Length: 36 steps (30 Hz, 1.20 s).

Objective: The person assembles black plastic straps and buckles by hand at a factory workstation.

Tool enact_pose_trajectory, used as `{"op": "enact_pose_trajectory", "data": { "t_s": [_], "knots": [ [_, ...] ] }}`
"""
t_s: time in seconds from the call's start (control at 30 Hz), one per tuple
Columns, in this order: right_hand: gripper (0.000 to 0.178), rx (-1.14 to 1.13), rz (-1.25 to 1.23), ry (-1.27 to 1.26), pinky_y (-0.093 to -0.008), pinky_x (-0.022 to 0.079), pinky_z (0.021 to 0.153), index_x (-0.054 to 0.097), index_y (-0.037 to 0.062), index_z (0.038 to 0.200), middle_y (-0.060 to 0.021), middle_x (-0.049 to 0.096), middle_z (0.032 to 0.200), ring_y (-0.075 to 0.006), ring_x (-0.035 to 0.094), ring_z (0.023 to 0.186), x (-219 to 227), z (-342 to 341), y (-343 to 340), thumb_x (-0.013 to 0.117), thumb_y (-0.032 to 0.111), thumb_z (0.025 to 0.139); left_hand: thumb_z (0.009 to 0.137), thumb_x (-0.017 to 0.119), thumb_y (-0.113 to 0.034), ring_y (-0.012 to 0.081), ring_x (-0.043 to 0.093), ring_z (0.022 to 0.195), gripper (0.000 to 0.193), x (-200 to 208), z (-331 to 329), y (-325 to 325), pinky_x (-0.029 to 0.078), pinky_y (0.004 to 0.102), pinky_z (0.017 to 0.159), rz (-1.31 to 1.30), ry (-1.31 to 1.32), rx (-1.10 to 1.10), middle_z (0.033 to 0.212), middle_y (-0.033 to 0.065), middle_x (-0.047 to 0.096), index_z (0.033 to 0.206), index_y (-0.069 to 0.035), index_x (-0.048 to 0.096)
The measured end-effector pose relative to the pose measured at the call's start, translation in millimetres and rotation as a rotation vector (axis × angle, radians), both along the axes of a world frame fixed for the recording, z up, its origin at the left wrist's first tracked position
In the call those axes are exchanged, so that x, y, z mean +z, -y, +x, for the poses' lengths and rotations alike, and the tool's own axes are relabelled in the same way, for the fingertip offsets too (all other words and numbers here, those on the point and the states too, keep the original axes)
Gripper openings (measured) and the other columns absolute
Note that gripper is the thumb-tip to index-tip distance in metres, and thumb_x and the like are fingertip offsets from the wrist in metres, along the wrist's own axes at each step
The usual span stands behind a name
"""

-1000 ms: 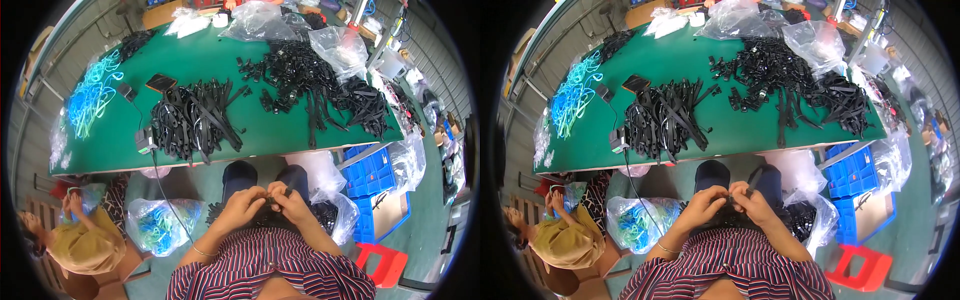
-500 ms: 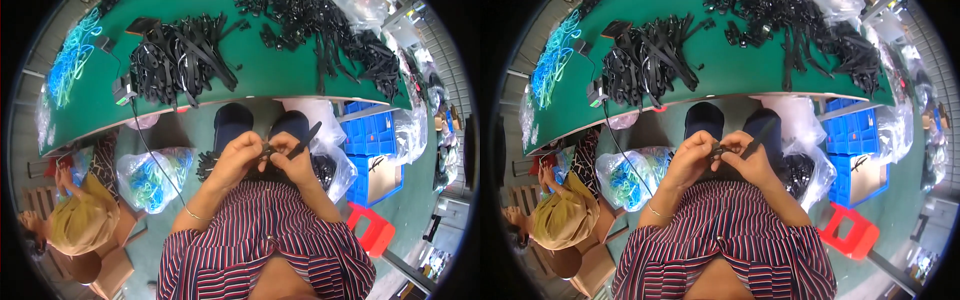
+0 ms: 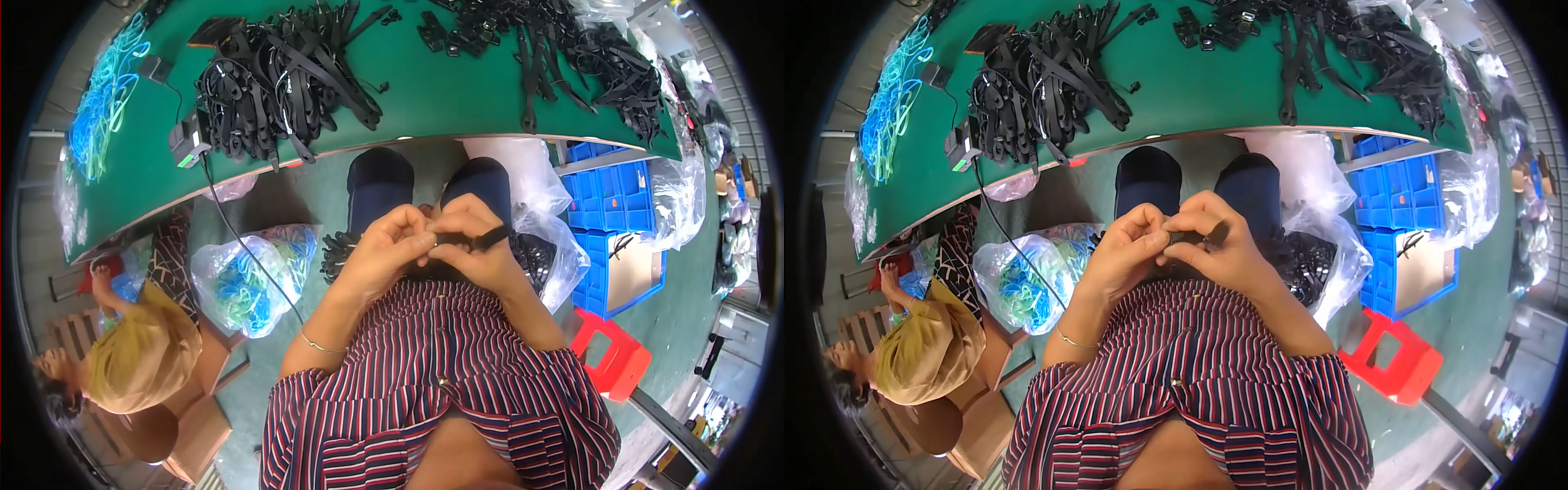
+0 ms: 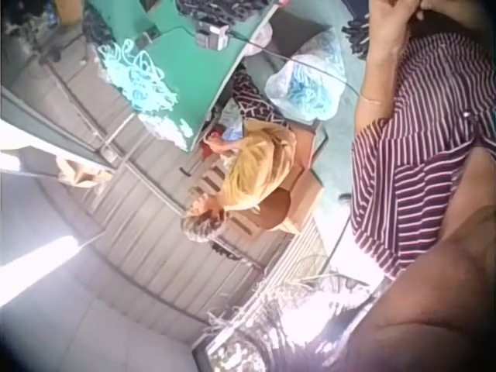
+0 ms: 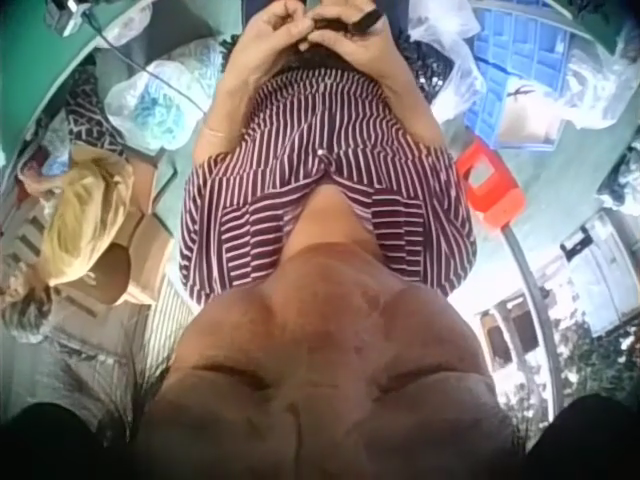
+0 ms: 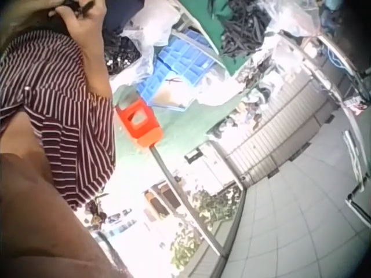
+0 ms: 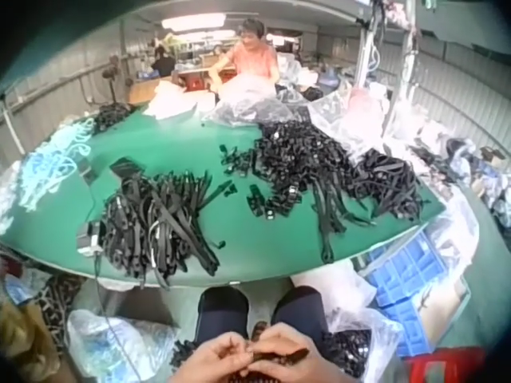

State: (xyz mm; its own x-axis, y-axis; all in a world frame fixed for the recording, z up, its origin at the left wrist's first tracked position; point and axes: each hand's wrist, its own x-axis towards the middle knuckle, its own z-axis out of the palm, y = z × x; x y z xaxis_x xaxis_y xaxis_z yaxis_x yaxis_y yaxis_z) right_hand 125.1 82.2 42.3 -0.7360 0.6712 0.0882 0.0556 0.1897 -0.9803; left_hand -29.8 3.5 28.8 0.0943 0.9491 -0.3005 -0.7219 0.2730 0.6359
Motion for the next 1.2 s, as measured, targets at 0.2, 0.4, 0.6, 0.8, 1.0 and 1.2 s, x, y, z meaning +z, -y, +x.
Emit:
{"op": "enact_pose_trajectory", "data": {
  "t_s": [0.2,0.4,0.6,0.8,1.0,1.2],
  "knots": [
    [0.016,-0.297,0.307,-0.092,-0.0255,0.044,0.064,0.058,-0.0005,0.091,-0.0096,0.053,0.088,-0.0169,0.054,0.076,-1.6,2.4,-8.5,0.055,0.014,0.086,0.077,0.063,0.002,0.0081,0.053,0.075,0.018,-1.2,0.9,-5.0,0.044,0.0206,0.067,0.073,-0.094,0.210,0.090,0.0055,0.057,0.088,-0.004,0.050],
    [0.015,0.040,-0.407,0.061,-0.0201,0.034,0.053,0.057,0.0011,0.076,0.0050,0.048,0.063,-0.0024,0.042,0.061,7.4,6.7,-7.5,0.058,0.013,0.085,0.075,0.066,0.001,0.0091,0.056,0.081,0.023,7.9,3.3,0.4,0.046,0.0218,0.073,0.234,-0.576,0.156,0.088,0.0035,0.057,0.093,-0.001,0.052],
    [0.017,0.087,-0.408,0.119,-0.0197,0.032,0.050,0.057,0.0019,0.075,0.0048,0.048,0.060,-0.0019,0.041,0.056,0.5,10.1,-6.4,0.060,0.016,0.083,0.076,0.067,-0.005,0.0050,0.053,0.070,0.016,9.0,-4.8,0.2,0.044,0.0183,0.062,0.201,-0.885,-0.085,0.076,0.0004,0.057,0.086,0.001,0.055],
    [0.017,0.142,-0.569,0.160,-0.0182,0.031,0.046,0.057,0.0021,0.069,0.0017,0.051,0.056,-0.0037,0.044,0.049,-0.6,7.0,-10.8,0.059,0.013,0.081,0.077,0.066,-0.007,0.0046,0.051,0.066,0.014,8.0,-9.8,-3.1,0.042,0.0186,0.057,0.242,-0.887,-0.170,0.071,0.0009,0.057,0.082,0.002,0.057],
    [0.016,0.274,-0.725,-0.099,-0.0185,0.030,0.040,0.052,0.0034,0.057,-0.0007,0.052,0.053,-0.0050,0.044,0.042,12.9,5.4,2.8,0.059,0.009,0.070,0.072,0.066,-0.007,0.0062,0.051,0.058,0.011,11.0,-18.8,1.9,0.038,0.0208,0.051,0.419,-0.495,-0.283,0.066,0.0014,0.058,0.074,0.002,0.058],
    [0.015,0.383,-0.747,-0.453,-0.0198,0.030,0.039,0.050,0.0030,0.058,-0.0011,0.049,0.051,-0.0051,0.042,0.040,-1.8,2.5,11.4,0.055,0.005,0.072,0.075,0.061,-0.005,0.0074,0.051,0.051,0.008,6.1,-8.3,8.1,0.039,0.0183,0.046,0.300,0.123,-0.279,0.064,0.0047,0.057,0.077,0.001,0.057]
  ]
}}
